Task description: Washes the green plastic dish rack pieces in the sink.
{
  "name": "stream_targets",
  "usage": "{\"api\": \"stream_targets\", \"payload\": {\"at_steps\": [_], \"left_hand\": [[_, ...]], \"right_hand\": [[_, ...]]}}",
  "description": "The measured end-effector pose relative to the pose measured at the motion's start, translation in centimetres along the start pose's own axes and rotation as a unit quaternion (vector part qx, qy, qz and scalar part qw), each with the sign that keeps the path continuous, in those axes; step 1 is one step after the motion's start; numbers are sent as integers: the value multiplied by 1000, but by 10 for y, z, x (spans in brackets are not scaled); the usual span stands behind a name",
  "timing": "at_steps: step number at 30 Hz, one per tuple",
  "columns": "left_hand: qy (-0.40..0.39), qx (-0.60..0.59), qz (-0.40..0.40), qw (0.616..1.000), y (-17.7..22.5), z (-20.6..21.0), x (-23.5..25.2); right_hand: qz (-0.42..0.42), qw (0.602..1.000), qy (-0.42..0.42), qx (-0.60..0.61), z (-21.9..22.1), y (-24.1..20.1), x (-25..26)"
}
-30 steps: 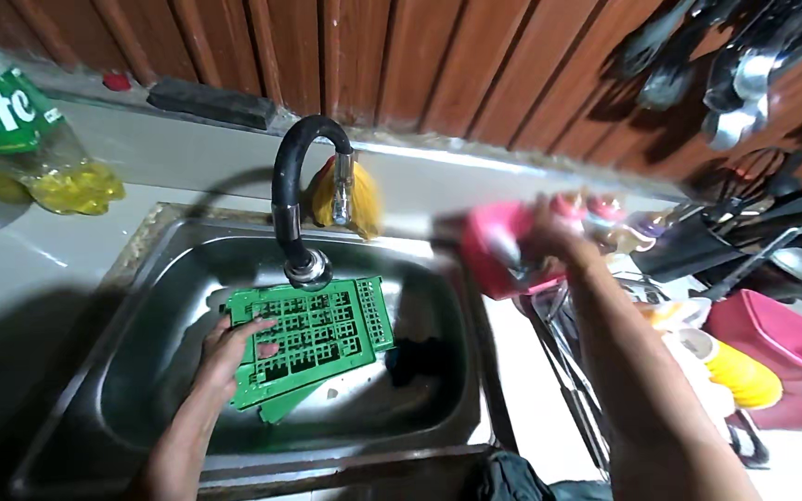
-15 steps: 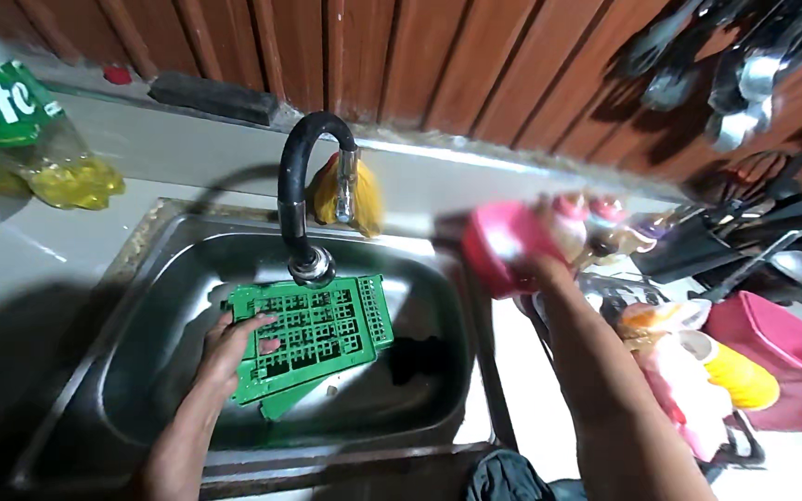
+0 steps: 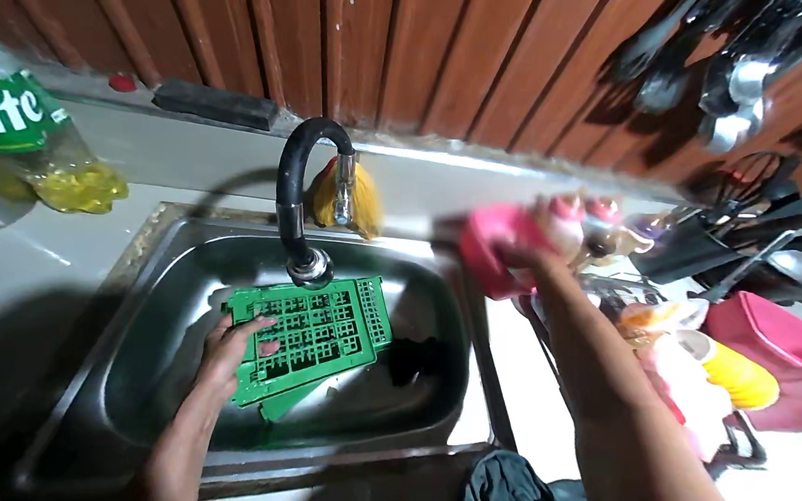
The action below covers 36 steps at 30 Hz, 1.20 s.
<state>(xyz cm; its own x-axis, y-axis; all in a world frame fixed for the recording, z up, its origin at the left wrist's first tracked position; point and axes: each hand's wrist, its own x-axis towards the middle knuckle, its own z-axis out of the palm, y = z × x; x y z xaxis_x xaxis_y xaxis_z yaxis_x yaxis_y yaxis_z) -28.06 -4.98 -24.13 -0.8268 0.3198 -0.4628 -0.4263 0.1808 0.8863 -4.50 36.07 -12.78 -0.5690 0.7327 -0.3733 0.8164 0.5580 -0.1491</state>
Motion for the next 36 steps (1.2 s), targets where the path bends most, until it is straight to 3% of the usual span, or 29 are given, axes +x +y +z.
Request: {"api": "stream_targets", "payload": {"at_steps": [3, 6, 14, 20, 24, 26, 29, 33, 34, 36], "left_hand": [[0, 5, -2, 1000, -3, -1, 3], [3, 9, -9, 1000, -3, 0, 2], [-13, 8, -14, 1000, -3, -1, 1], [-13, 6, -21, 1000, 1, -2, 0], [-36, -17, -47, 998, 5, 1, -2], [-49, -42, -46, 997, -3, 0, 0], [-59, -71, -28, 995, -14, 2, 4], [-67, -96, -63, 991, -10, 13, -7], [-74, -98, -73, 990, -10, 15, -10], [-89, -105, -91, 986, -11, 17, -15]], "right_hand": [[45, 997, 66, -5, 41, 10, 17], [31, 992, 120, -22, 50, 11, 24], [-66, 984, 136, 99, 23, -6, 9], [-99, 978, 53, 176, -26, -7, -14], [-105, 977, 123, 141, -38, 7, -14], [-136, 951, 190, 203, -31, 10, -13], [-181, 867, 250, 391, -18, -20, -39], [-240, 783, 171, 547, 27, -89, -58], [-235, 780, 149, 561, 45, -109, -55], [-187, 809, 113, 545, 83, -149, -48]]}}
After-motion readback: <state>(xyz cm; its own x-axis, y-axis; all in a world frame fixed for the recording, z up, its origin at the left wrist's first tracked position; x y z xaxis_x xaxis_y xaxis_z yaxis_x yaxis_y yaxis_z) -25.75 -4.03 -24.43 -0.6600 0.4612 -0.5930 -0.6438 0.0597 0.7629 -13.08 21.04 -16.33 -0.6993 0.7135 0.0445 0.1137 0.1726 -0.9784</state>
